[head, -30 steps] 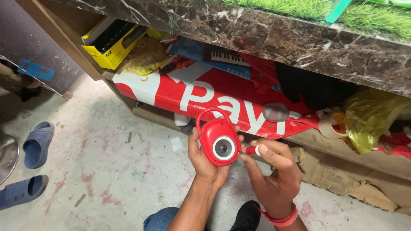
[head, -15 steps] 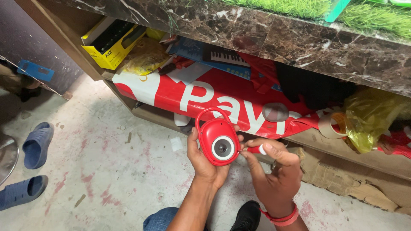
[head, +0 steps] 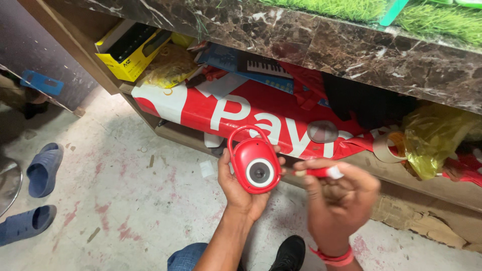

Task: The person holds a red portable speaker and uses a screwdriver to unscrew its casing, working around the device's edges. They open the housing, handle the internal components and wires, then reposition the device and continue driving screws with the screwdriver.

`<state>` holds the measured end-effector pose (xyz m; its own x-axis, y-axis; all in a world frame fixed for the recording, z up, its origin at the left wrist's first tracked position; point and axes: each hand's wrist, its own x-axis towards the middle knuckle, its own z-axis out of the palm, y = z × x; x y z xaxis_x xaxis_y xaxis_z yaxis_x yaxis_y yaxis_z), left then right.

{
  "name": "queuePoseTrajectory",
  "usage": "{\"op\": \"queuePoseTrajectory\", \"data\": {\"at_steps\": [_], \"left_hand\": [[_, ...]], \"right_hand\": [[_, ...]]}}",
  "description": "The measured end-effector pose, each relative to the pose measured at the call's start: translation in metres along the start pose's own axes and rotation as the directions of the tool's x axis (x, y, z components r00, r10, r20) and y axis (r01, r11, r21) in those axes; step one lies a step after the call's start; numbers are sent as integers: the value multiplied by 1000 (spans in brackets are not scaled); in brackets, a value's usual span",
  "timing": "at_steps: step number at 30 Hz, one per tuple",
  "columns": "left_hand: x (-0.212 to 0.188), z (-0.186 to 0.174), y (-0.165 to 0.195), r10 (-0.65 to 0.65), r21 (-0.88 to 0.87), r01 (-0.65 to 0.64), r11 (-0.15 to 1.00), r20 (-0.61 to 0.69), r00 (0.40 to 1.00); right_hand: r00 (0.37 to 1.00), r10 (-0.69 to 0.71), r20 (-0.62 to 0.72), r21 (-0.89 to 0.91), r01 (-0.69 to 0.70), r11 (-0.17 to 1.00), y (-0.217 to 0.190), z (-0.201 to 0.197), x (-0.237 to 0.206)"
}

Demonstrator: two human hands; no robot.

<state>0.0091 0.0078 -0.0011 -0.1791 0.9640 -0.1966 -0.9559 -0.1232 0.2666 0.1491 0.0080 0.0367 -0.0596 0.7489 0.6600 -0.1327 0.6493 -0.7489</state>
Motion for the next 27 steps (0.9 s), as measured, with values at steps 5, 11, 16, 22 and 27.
{"op": "queuePoseTrajectory", "data": {"at_steps": [5,11,16,22,27], "left_hand": [[-3,-1,-1,-67,10,67,998,-1,998],[-3,-3,0,-159,44,159,986,18,987],[-5,-3,-2,-200,99,190,977,98,975],[-7,0,-2,-206,139,193,971,90,974],[-8,4,-2,-213,157,200,967,70,975]], "right_hand": [[965,204,-164,235,-162,958,8,-9,7],[939,254,-233,366,-158,917,18,-16,9],[935,250,-252,201,-202,959,19,-16,11],[970,111,-215,-56,-125,991,10,-14,10],[980,112,-163,-52,-122,991,8,-8,6]]}}
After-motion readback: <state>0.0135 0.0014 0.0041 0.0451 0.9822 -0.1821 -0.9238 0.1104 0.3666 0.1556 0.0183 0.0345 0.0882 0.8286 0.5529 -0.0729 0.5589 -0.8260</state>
